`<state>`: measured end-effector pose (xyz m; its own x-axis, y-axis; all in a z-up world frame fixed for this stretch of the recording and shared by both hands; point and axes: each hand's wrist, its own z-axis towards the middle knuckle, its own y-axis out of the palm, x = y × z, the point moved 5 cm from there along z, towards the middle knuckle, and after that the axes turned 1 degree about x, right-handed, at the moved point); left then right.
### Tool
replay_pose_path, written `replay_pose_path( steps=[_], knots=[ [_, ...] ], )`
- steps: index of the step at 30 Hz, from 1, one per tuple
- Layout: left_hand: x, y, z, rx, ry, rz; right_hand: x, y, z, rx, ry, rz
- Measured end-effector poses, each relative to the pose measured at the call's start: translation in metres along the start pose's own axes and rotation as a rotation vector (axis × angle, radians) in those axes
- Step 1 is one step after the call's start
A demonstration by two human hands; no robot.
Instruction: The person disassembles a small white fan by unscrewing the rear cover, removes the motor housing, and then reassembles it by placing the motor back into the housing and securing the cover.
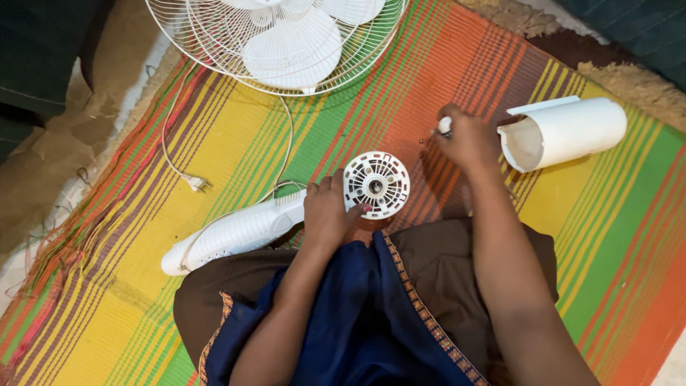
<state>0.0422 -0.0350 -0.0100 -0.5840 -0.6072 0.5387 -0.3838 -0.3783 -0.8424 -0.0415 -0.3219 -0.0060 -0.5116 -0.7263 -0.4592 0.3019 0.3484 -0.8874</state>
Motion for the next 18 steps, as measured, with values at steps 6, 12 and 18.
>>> replay_pose_path(
  steps=[6,12,18],
  knots=[
    [-0.003,0.002,-0.004,0.025,0.048,0.0,0.018,0.057,0.012,-0.083,0.141,-0.067],
    [-0.005,0.003,-0.011,0.076,0.078,-0.026,0.036,0.089,0.01,-0.181,0.252,-0.119],
    [-0.007,0.001,-0.012,0.047,0.04,-0.075,0.044,0.095,0.006,-0.224,0.284,-0.111]
  ],
)
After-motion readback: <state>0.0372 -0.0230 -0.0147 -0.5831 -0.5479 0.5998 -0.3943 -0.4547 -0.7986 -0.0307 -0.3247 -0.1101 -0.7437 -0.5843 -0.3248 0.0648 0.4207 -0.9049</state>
